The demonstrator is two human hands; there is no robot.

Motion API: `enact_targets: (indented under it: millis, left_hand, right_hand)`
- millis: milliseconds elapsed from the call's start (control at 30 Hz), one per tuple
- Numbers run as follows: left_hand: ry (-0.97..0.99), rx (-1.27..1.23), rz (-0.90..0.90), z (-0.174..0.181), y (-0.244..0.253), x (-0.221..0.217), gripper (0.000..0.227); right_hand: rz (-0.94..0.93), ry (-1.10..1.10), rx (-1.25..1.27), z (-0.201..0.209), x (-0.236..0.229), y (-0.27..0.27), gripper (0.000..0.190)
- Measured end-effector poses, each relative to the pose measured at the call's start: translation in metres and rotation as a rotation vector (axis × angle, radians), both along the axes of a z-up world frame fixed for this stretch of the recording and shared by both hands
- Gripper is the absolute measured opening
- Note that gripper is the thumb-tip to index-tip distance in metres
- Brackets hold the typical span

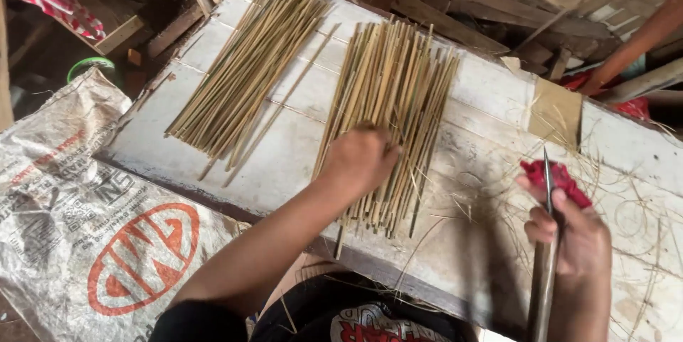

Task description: Using a hand-held tool to strip fibers or the outer layer from individual bamboo sticks on a workshop table.

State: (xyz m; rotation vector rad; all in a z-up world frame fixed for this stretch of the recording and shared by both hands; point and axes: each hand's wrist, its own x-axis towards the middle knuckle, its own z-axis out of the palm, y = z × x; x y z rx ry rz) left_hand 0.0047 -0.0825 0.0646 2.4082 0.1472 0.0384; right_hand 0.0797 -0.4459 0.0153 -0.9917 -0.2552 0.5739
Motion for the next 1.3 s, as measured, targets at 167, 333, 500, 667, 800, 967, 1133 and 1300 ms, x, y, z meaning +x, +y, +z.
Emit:
enact_targets:
  millis: [167,333,500,667,800,967,1133,1300]
  left_hand:
    - [0.508,0.467,-0.149,-0.014,-0.041,0.046,0.025]
    - [0.545,0.352,-0.139,0.009,-0.044,0.037,0.022]
    - [0.463,0.497,-0.051,-0.020,-0.061,0.037,0.027]
    - [0.515,0.395,-0.030,-0.007,-0.055,0.030,0.024]
    - [0.452,0.262,0.092,-0.004,-0.044,0.019,0.025]
    - [-0.657,0.031,0.019,-0.020,-0.048,-0.023,0.018]
    - [0.221,-0.175,-0.313,-0.018,-0.080,-0.075,0.019]
    - [-0.021,-0.212,-0.396,-0.057,-0.078,-0.085,0.017]
  right_hand:
    - [-0.205,0.165,0.124,-0.016,-0.053,-0.008,0.050]
    - [-0.314,0.207,0.096,-0.042,-0.062,-0.023,0.035]
    - [-0.293,0.233,0.129,-0.045,-0.058,-0.015,0.040]
    - [-0.252,0.316,0.179,-0.051,-0.057,-0.017,0.040]
    - [-0.302,0.185,0.168,-0.055,-0.064,-0.023,0.047]
    - [-0.171,0.134,0.328,-0.038,-0.068,-0.016,0.066]
    - [-0.124,0.237,0.325,-0.011,-0.068,0.007,0.063]
    - [-0.301,-0.015,-0.109,-0.003,-0.075,0.012,0.044]
